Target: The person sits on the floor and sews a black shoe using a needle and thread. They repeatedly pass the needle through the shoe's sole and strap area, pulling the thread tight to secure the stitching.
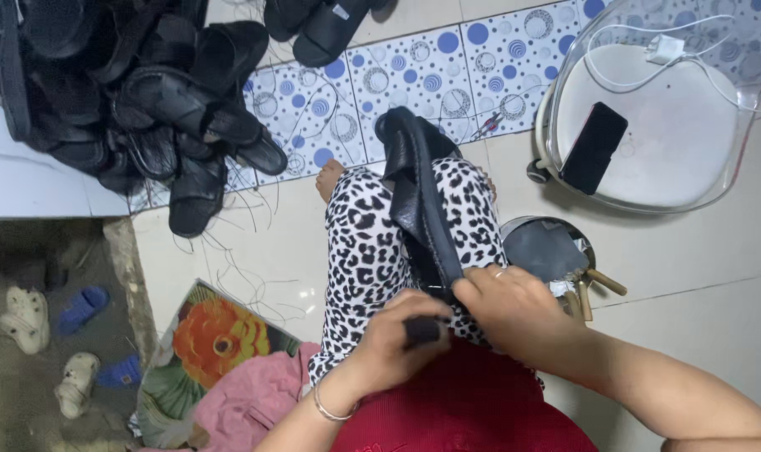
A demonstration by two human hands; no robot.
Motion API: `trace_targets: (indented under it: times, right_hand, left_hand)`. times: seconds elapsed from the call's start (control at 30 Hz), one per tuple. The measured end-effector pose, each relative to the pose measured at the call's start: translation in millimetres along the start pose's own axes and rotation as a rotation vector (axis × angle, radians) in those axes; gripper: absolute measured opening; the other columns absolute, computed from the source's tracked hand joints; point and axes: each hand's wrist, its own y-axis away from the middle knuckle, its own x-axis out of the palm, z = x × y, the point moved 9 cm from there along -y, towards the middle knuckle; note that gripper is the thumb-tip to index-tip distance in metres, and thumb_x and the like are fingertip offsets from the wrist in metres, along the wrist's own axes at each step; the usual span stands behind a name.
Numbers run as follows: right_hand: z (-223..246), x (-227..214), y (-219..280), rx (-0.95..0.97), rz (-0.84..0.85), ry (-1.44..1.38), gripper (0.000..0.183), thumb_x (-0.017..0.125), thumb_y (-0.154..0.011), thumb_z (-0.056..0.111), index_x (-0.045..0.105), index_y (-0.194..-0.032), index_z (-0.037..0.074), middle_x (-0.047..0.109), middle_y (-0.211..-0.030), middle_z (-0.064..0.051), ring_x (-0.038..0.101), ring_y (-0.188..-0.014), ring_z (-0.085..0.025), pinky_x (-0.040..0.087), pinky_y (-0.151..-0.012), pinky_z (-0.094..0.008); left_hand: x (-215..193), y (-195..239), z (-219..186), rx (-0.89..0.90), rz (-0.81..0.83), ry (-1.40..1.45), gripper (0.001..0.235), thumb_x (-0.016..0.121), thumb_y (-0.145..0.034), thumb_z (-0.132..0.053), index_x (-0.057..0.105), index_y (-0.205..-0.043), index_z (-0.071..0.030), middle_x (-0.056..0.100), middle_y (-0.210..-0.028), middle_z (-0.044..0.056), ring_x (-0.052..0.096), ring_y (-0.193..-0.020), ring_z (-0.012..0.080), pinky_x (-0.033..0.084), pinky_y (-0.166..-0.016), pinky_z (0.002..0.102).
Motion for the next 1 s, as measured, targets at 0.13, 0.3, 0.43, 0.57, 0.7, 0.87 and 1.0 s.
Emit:
trace_targets:
  times: [0.13, 0.3, 0.43, 0.57, 0.7, 0.87, 1.0]
  right_hand:
    - [5.9, -22.8, -5.9, -0.096, -0.212, -0.107, 0.024, 0.066, -0.077, 0.012, 0.055, -0.098, 0.016, 0.061, -0.082, -0.003, 0.064, -0.072, -0.027, 0.052, -0.065, -0.042]
    - [7.5, -47.9, -2.0, -0.154, -0.430, -0.167, 0.014, 0.058, -0.102, 0.023, 0.063, -0.111, 0.013, 0.067, -0.082, -0.001, 0.065, -0.065, -0.020, 0.054, -0.056, -0.037]
    - [3.2, -48.0, 14.8, -0.150, -0.277, 0.056, 0.041, 0.062, -0.089, 0.017, 0.055, -0.129, 0.022, 0.060, -0.077, 0.003, 0.065, -0.062, -0.019, 0.052, -0.050, -0.037]
    - [-45.7, -21.2, 55.9, -0.137, 0.039, 0.133, 0.087, 0.057, -0.081, 0.011, 0.033, -0.158, 0.042, 0.057, -0.080, 0.005, 0.058, -0.051, -0.020, 0.046, -0.033, -0.040]
    - [-87.7, -40.9, 72.0, 0.391, 0.291, -0.351, 0.064, 0.057, -0.092, 0.042, 0.042, -0.152, 0.054, 0.078, -0.105, 0.015, 0.075, -0.096, -0.019, 0.059, -0.082, -0.038]
    - [-70.4, 15.9, 24.3, 0.252, -0.373, -1.325, 0.016, 0.069, -0.094, 0.020, 0.081, -0.096, 0.010, 0.080, -0.085, -0.012, 0.064, -0.054, -0.016, 0.050, -0.051, -0.027]
    - [-44.6, 12.0, 29.1, 0.159, -0.587, -1.549, 0.048, 0.057, -0.100, 0.024, 0.061, -0.056, 0.003, 0.065, -0.084, -0.019, 0.057, -0.064, -0.021, 0.044, -0.058, -0.030]
  left_hand:
    - [7.4, 21.7, 57.6, -0.498, -0.058, 0.720, 0.010, 0.070, -0.090, 0.000, 0.072, -0.100, 0.000, 0.072, -0.099, 0.013, 0.069, -0.077, 0.0172, 0.061, -0.073, 0.027]
    - [3.8, 22.3, 74.1, -0.561, 0.045, -0.033, 0.024, 0.056, -0.101, -0.008, 0.060, -0.125, -0.005, 0.059, -0.074, 0.002, 0.053, -0.056, 0.0138, 0.048, -0.053, 0.029]
    - [14.9, 11.1, 50.2, -0.326, 0.173, -0.161, 0.031, 0.057, -0.101, -0.008, 0.049, -0.132, -0.008, 0.064, -0.085, 0.010, 0.062, -0.071, 0.0292, 0.051, -0.068, 0.039]
    - [16.6, 6.9, 73.6, -0.457, 0.093, -0.173, 0.032, 0.057, -0.096, -0.011, 0.056, -0.127, -0.017, 0.074, -0.105, 0.013, 0.072, -0.087, 0.0329, 0.053, -0.080, 0.039]
    - [-9.4, 5.4, 67.2, -0.280, -0.141, -0.099, 0.037, 0.058, -0.102, -0.006, 0.053, -0.139, -0.006, 0.062, -0.087, 0.001, 0.061, -0.073, 0.0168, 0.052, -0.080, 0.029]
    - [2.9, -5.0, 63.7, -0.242, -0.170, -0.058, 0.048, 0.064, -0.100, -0.012, 0.052, -0.144, 0.000, 0.070, -0.075, 0.004, 0.070, -0.066, 0.0232, 0.058, -0.062, 0.034]
    - [4.1, 5.2, 85.7, -0.361, -0.247, 0.100, 0.044, 0.071, -0.094, -0.006, 0.060, -0.136, 0.000, 0.058, -0.057, 0.002, 0.055, -0.050, 0.0152, 0.045, -0.046, 0.027]
